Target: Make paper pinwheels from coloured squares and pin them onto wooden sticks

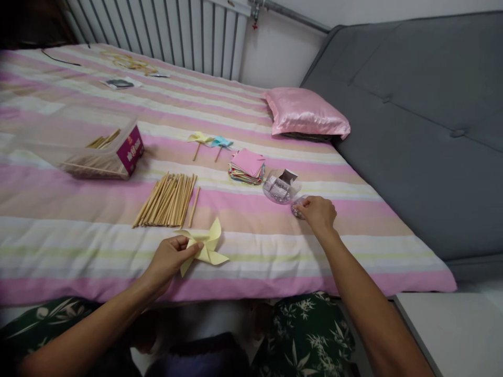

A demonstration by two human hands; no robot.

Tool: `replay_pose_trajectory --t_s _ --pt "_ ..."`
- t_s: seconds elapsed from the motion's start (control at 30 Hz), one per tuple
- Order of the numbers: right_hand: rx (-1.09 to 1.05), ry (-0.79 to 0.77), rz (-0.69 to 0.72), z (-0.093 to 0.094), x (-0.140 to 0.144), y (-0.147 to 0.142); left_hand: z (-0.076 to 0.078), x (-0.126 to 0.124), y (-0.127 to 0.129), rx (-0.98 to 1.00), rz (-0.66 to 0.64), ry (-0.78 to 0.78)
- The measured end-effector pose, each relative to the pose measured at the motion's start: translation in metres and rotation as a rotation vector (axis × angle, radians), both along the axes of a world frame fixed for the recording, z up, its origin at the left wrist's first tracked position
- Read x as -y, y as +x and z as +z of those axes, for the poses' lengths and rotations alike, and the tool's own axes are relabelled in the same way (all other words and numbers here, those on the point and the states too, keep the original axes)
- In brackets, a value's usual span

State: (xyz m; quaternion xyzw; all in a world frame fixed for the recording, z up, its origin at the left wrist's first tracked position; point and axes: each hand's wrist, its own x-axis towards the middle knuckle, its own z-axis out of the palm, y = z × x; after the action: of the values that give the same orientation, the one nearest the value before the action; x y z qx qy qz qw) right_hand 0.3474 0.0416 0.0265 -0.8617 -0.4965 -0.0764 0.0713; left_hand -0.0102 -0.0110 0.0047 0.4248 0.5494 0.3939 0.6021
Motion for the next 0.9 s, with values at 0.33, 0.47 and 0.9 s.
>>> replay_pose_trajectory --t_s 0.33,0.47,0.9 --pt "0.038 0.063 0.217 -0.009 0.004 0.001 0.003 0.000 0.000 0.033 -0.004 -0.009" --pt "-0.060 0.274 0.260 -0.003 0.011 -0.003 0.002 0.000 0.000 0.040 -0.006 -0.009" --pt "-0.680 0.319 0.561 -0.038 0.039 -0.135 0.006 0.000 0.002 0.076 0.025 -0.049"
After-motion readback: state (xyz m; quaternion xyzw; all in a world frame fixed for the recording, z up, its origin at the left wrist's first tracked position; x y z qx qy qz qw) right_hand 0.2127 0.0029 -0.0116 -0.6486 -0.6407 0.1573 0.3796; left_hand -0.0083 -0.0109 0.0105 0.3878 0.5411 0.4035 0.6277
